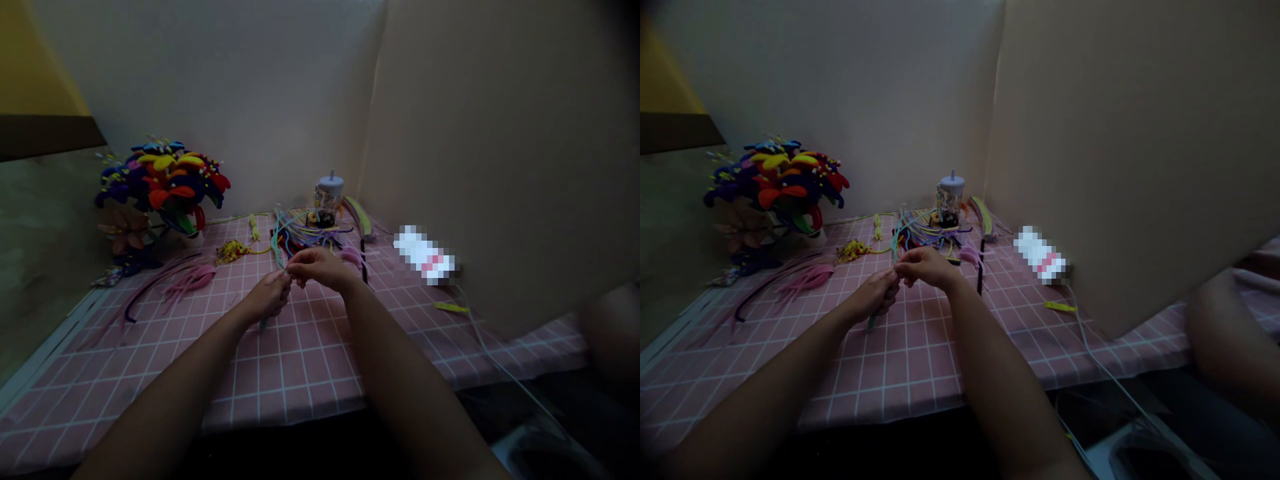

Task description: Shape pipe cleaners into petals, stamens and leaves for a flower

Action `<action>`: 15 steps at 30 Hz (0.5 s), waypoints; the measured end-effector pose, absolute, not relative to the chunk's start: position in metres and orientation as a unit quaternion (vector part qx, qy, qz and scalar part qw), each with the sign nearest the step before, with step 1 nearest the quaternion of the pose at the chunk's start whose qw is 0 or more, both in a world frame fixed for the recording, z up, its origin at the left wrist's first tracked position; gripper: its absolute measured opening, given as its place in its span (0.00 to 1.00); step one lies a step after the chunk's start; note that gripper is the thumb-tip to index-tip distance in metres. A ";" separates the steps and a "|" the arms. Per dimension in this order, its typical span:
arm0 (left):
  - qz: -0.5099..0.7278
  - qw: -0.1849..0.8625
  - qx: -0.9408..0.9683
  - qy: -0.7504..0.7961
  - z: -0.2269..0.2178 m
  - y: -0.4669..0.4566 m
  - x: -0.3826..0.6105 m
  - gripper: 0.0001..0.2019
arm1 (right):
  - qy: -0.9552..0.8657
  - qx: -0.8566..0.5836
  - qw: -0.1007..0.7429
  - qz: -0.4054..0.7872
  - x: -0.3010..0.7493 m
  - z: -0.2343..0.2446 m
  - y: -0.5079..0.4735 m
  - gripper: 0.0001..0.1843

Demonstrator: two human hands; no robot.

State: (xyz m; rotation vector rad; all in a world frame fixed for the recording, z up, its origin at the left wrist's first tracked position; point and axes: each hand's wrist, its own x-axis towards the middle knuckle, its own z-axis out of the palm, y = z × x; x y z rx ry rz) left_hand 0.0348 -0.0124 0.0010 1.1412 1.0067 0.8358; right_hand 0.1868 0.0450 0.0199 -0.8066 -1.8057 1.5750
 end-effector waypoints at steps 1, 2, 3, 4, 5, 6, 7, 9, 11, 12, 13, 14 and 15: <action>0.360 0.647 0.502 0.447 0.002 -0.013 0.035 0.11 | -0.682 -0.310 0.300 0.591 0.188 0.020 0.046 0.13; 0.354 0.646 0.503 0.453 0.003 -0.015 0.035 0.10 | -0.683 -0.314 0.298 0.588 0.188 0.020 0.046 0.13; 0.349 0.644 0.504 0.457 0.004 -0.015 0.036 0.10 | -0.685 -0.317 0.296 0.586 0.189 0.020 0.046 0.13; 0.347 0.643 0.505 0.459 0.004 -0.016 0.036 0.10 | -0.686 -0.316 0.295 0.585 0.189 0.020 0.046 0.13; 0.345 0.641 0.508 0.461 0.004 -0.016 0.036 0.10 | -0.688 -0.314 0.295 0.584 0.189 0.021 0.046 0.13; 0.344 0.638 0.512 0.462 0.004 -0.016 0.035 0.10 | -0.691 -0.312 0.296 0.581 0.188 0.021 0.046 0.13; 0.342 0.631 0.519 0.464 0.003 -0.015 0.035 0.11 | -0.693 -0.311 0.299 0.577 0.188 0.020 0.046 0.13; 0.347 0.592 0.547 0.480 0.000 -0.013 0.034 0.11 | -0.705 -0.312 0.306 0.558 0.186 0.020 0.045 0.12; 0.365 0.503 0.603 0.500 -0.004 -0.009 0.032 0.11 | -0.740 -0.313 0.319 0.502 0.185 0.020 0.046 0.10; 0.373 0.447 0.635 0.509 -0.005 -0.007 0.031 0.11 | -0.765 -0.311 0.333 0.456 0.184 0.019 0.046 0.09; 0.376 0.392 0.663 0.515 -0.006 -0.006 0.030 0.11 | -0.789 -0.305 0.350 0.401 0.183 0.019 0.046 0.08; 0.375 0.344 0.685 0.522 -0.007 -0.005 0.029 0.12 | -0.810 -0.298 0.370 0.344 0.183 0.019 0.047 0.07; 0.371 0.308 0.699 0.528 -0.008 -0.003 0.028 0.12 | -0.824 -0.289 0.390 0.291 0.182 0.018 0.047 0.06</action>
